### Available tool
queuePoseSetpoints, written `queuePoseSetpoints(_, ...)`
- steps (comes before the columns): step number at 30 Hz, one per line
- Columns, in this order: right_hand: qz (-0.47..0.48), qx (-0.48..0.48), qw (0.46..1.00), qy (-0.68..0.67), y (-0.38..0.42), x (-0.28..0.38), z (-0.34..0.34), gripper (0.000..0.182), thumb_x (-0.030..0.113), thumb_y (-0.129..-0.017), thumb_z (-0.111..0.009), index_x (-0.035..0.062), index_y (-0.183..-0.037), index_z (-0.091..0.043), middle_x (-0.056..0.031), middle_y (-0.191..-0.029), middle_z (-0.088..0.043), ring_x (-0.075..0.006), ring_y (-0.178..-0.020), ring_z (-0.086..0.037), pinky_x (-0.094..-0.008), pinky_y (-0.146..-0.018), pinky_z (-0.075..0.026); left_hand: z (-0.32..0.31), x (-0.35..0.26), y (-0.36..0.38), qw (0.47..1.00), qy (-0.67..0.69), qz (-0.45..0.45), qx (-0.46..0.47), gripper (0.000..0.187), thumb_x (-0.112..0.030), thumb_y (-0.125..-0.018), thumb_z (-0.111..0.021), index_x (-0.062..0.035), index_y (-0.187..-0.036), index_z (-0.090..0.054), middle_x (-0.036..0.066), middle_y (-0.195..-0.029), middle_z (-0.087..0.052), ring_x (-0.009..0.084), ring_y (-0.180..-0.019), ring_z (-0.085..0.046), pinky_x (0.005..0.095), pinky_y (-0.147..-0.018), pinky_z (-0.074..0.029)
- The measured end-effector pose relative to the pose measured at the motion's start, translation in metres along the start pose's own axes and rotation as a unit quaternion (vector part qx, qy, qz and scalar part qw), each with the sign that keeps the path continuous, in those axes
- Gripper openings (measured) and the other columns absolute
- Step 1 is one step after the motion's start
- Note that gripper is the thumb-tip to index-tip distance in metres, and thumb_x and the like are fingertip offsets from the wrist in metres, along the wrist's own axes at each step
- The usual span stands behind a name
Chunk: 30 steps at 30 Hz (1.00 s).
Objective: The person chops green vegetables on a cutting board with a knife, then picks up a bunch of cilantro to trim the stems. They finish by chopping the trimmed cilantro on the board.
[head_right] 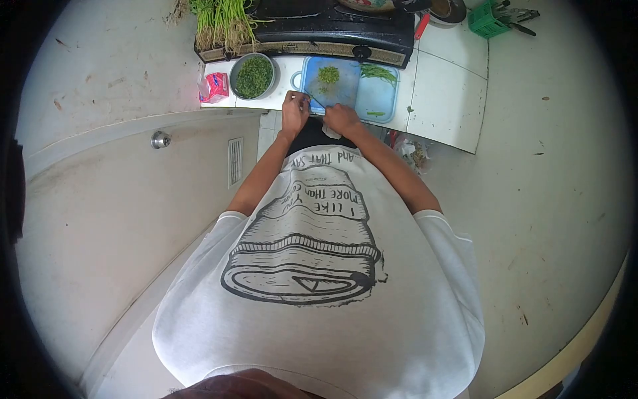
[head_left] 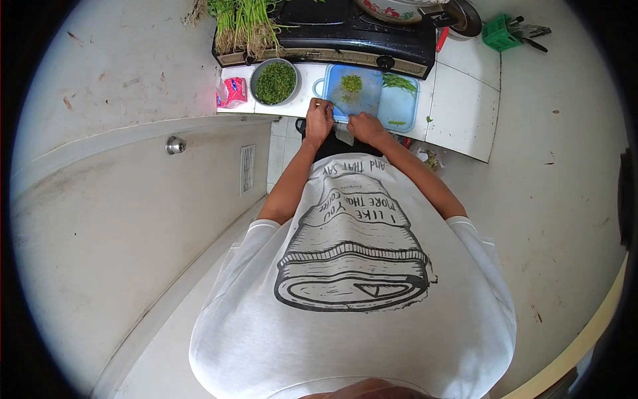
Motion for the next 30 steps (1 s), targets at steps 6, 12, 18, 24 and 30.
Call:
queuePoseSetpoints(6,-0.016,-0.020,1.000,0.004,-0.018,-0.004,0.009,0.031,0.026,-0.096,-0.055,0.0007,-0.098,-0.072,-0.0288,-0.089,-0.071,-0.0461,-0.087,-0.071,-0.0546,-0.081,-0.058,0.001,-0.001,-0.001,0.999,-0.032,-0.022,0.014,0.010,0.002,-0.088,-0.064,0.0008,-0.093,-0.073,0.018,-0.091,-0.063,0.0287,-0.074,-0.070,0.0397,-0.070,-0.057)
queuePoseSetpoints(12,-0.031,-0.034,0.999,-0.018,-0.012,-0.019,0.012,0.031,0.026,-0.096,-0.055,0.0003,-0.099,-0.073,-0.0280,-0.086,-0.071,-0.0454,-0.086,-0.071,-0.0536,-0.081,-0.058,0.001,-0.001,-0.003,0.999,-0.027,-0.010,0.016,0.010,0.002,-0.088,-0.064,0.0011,-0.092,-0.073,0.019,-0.092,-0.064,0.0285,-0.074,-0.069,0.0390,-0.071,-0.057)
queuePoseSetpoints(18,0.013,-0.009,1.000,-0.009,-0.006,-0.002,0.002,0.032,0.028,-0.097,-0.055,0.0008,-0.100,-0.071,-0.0276,-0.086,-0.071,-0.0457,-0.084,-0.071,-0.0542,-0.079,-0.057,-0.002,0.002,-0.005,0.999,-0.020,0.000,0.031,0.010,0.001,-0.085,-0.066,0.0012,-0.092,-0.072,0.020,-0.090,-0.061,0.0345,-0.077,-0.065,0.0437,-0.074,-0.055)
queuePoseSetpoints(24,0.033,-0.017,0.999,-0.007,-0.001,0.008,0.005,0.032,0.029,-0.097,-0.054,0.0012,-0.100,-0.071,-0.0266,-0.085,-0.071,-0.0451,-0.080,-0.071,-0.0545,-0.077,-0.058,0.003,-0.003,-0.005,0.999,-0.026,-0.009,0.024,0.010,0.000,-0.084,-0.066,0.0018,-0.092,-0.072,0.021,-0.088,-0.063,0.0372,-0.079,-0.064,0.0448,-0.075,-0.054)
queuePoseSetpoints(30,0.025,-0.036,0.999,0.004,-0.007,0.008,0.001,0.032,0.028,-0.096,-0.055,0.0003,-0.097,-0.071,-0.0282,-0.084,-0.070,-0.0456,-0.081,-0.071,-0.0542,-0.077,-0.058,0.002,0.000,-0.005,1.000,0.001,-0.001,0.011,0.012,0.000,-0.082,-0.066,0.0014,-0.092,-0.072,0.021,-0.086,-0.062,0.0373,-0.079,-0.064,0.0455,-0.074,-0.054)
Point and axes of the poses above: each hand's wrist, its own y-axis away from the middle knuckle, its own z-axis out of the back of the hand, x = y × z, the point moved 8 cm from there along -y, towards the middle knuckle
